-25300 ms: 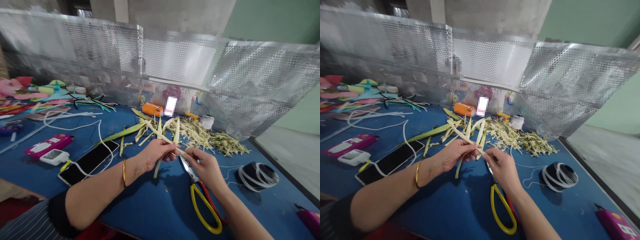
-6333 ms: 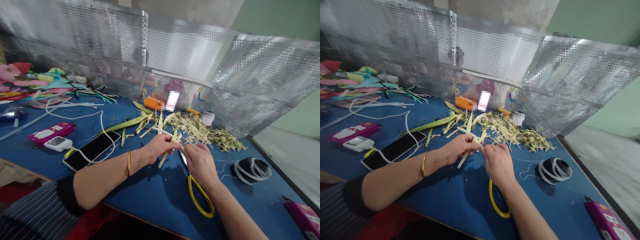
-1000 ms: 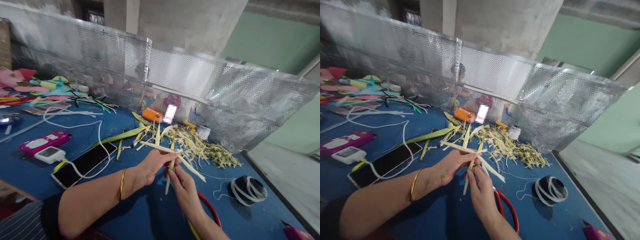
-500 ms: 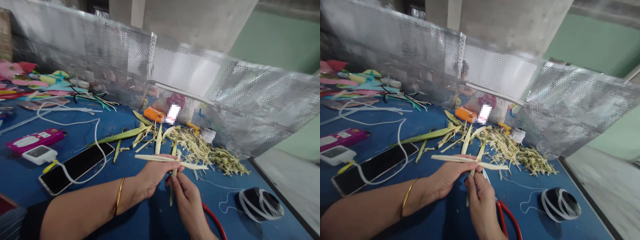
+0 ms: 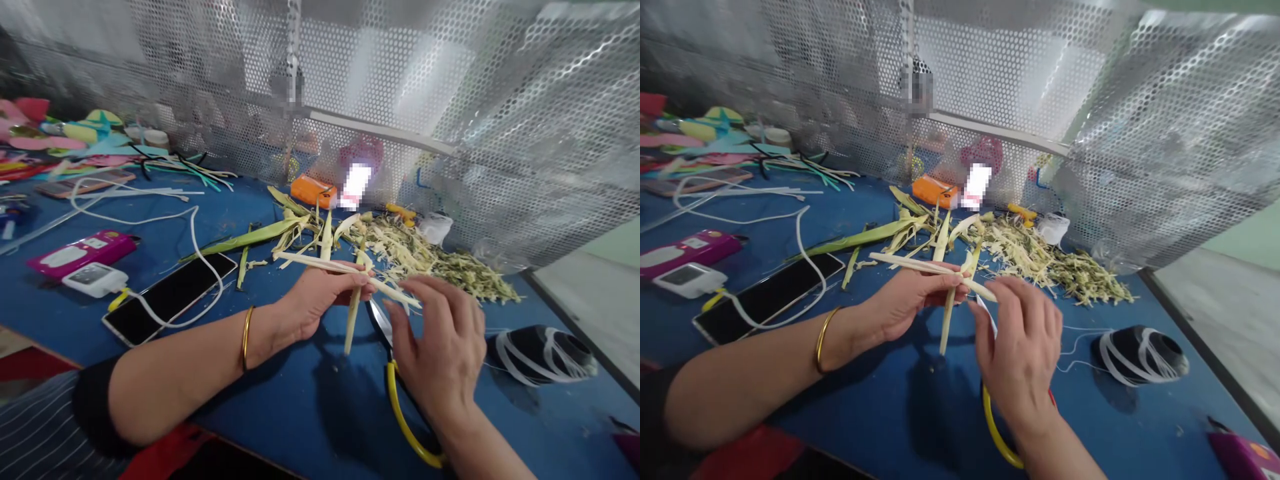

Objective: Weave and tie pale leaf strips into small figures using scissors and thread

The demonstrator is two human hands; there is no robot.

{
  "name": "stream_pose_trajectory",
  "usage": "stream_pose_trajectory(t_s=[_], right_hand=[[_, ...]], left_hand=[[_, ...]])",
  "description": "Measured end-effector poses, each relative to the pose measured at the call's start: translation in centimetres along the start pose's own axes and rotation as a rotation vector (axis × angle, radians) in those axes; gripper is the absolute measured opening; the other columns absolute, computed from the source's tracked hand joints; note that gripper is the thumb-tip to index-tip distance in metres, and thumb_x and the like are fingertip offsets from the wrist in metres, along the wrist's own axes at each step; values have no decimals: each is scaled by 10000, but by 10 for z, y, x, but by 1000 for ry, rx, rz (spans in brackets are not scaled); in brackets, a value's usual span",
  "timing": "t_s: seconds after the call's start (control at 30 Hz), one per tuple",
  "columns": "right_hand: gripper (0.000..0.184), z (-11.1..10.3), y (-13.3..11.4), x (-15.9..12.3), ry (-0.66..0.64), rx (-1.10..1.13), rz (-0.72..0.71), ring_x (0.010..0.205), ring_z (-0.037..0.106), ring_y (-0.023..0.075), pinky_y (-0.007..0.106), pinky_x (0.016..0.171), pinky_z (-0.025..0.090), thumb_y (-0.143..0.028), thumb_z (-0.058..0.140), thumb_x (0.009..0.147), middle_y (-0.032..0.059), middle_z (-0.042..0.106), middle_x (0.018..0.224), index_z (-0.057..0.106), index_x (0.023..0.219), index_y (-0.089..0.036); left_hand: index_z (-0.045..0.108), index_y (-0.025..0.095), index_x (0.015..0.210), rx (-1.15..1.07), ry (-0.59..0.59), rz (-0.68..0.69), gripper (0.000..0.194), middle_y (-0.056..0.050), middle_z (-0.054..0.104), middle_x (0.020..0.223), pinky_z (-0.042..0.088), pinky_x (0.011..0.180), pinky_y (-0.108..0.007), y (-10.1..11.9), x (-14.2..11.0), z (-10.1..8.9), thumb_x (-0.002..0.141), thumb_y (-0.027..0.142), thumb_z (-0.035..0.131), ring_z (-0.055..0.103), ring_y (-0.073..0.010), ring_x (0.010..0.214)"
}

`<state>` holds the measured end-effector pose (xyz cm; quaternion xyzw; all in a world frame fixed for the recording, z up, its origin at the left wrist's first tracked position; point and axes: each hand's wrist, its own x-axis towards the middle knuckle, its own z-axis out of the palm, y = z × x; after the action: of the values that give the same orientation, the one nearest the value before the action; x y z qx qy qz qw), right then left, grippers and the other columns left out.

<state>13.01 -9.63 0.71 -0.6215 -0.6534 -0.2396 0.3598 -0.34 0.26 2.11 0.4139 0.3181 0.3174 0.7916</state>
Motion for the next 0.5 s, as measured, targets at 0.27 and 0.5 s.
stream_pose_trajectory(t_s=[0.27, 0.5], right_hand=[[204, 10, 13, 2, -211, 114, 65, 738, 633, 185, 335, 807, 431, -286, 427, 971, 36, 712, 813, 612, 914, -222], [199, 10, 7, 0, -370, 325, 239, 663, 591, 166, 266, 617, 402, -340, 499, 939, 2, 666, 716, 593, 807, -225]], left_hand=[[677, 128, 718, 41, -48, -75, 222, -43, 658, 690, 455, 624, -270, -1, -1, 0, 817, 326, 659, 594, -109, 587], [691, 124, 792, 142, -88, 12, 180, 0, 607, 645, 365, 518, -228, -15, 4, -4, 704, 266, 756, 486, -64, 515]])
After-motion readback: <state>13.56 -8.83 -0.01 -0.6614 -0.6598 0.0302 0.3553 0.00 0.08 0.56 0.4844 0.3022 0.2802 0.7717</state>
